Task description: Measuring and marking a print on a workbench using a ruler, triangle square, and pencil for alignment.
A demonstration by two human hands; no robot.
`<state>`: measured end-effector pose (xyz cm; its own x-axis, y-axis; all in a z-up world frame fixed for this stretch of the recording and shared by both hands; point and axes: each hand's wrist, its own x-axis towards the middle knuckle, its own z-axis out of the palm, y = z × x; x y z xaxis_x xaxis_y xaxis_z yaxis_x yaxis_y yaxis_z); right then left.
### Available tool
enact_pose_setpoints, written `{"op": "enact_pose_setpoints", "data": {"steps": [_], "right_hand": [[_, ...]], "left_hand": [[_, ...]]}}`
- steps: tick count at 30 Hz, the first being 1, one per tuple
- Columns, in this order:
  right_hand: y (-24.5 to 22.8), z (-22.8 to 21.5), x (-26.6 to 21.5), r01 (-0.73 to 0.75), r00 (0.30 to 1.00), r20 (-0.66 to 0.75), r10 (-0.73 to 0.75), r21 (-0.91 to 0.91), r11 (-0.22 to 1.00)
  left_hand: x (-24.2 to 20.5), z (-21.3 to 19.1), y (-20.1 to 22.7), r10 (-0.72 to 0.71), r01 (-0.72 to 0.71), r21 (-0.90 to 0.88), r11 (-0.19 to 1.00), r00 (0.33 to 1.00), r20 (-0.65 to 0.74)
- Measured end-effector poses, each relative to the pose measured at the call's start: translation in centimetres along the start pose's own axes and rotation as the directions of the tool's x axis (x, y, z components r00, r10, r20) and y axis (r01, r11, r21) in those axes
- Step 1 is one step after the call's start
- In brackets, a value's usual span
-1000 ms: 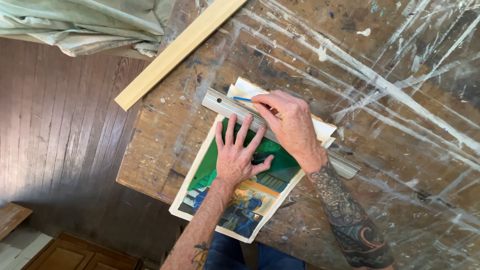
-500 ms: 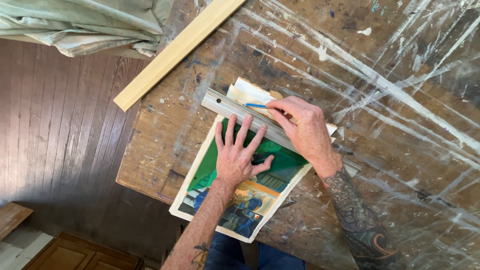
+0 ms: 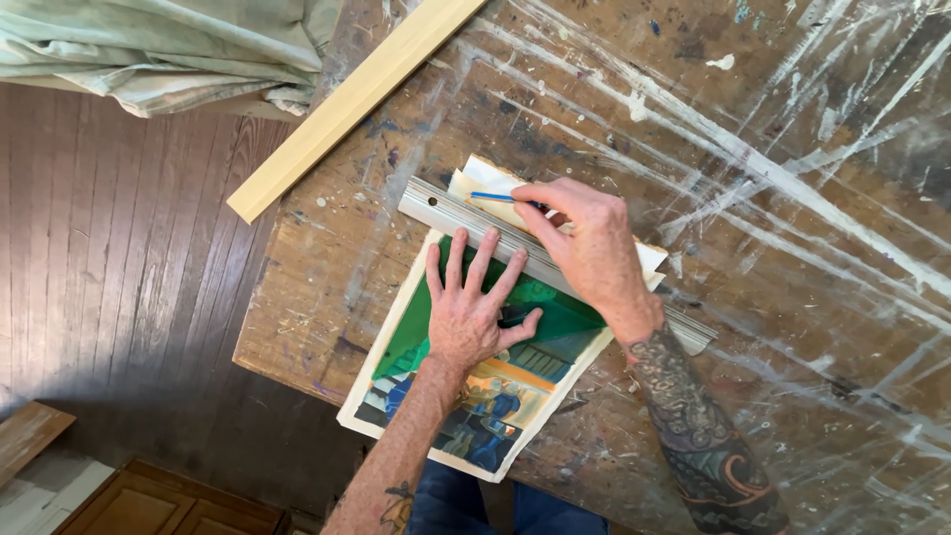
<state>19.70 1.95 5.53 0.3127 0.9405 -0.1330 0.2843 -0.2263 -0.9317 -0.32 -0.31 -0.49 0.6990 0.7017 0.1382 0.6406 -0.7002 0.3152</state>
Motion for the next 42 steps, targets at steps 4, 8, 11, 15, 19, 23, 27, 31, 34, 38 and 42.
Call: {"op": "enact_pose_setpoints", "data": {"steps": [4,8,11,15,19,23,27,31,34,38,42], "right_hand": [[-0.4,0.8,0.3,0.022,1.000,0.000,-0.022,-0.001,1.000],[-0.2,1.4,0.5,0.047,0.999,0.027,-0.046,-0.016,0.999],[-0.1,1.4,0.4,0.058,0.997,0.048,-0.055,-0.070,0.996],[0.6,1.3,0.3,0.095,0.993,0.086,-0.080,-0.193,0.977],[0.3,-0.2,0.0,0.128,0.985,0.142,-0.093,-0.254,0.959],[-0.5,-1.4,-0.1,0.142,0.982,0.158,-0.099,-0.293,0.946],[-0.6,-0.4,0.4,0.140,0.989,0.083,-0.125,-0.218,0.966],[-0.3,1.1,1.0,0.148,0.987,0.096,-0.131,-0.201,0.968],[0.0,1.5,0.9,0.142,0.987,0.104,-0.126,-0.165,0.976],[0.4,1.2,0.8,0.150,0.983,0.138,-0.120,-0.233,0.961],[0.8,-0.2,0.4,0.181,0.971,0.203,-0.123,-0.299,0.937]], "left_hand": [[0.0,0.2,0.0,-0.007,0.007,-0.003,1.000,1.000,0.002],[-0.1,0.4,-0.1,-0.011,0.011,0.000,1.000,1.000,0.002],[-0.1,0.3,0.0,-0.011,0.011,-0.003,1.000,1.000,-0.001],[-0.1,0.2,0.0,-0.010,0.010,-0.002,1.000,1.000,0.004],[0.0,0.0,0.1,-0.009,0.009,-0.012,1.000,1.000,-0.005],[0.1,-0.1,0.1,-0.005,0.004,-0.009,1.000,1.000,-0.018],[0.1,0.0,0.1,0.000,0.000,-0.009,1.000,1.000,-0.019],[0.0,0.2,0.1,-0.006,0.006,0.000,1.000,1.000,-0.011],[-0.1,0.3,0.1,-0.010,0.010,-0.010,1.000,1.000,-0.025],[0.0,0.4,0.1,-0.007,0.007,-0.022,1.000,1.000,-0.023],[0.1,0.2,0.1,-0.007,0.006,-0.027,1.000,1.000,-0.031]]}}
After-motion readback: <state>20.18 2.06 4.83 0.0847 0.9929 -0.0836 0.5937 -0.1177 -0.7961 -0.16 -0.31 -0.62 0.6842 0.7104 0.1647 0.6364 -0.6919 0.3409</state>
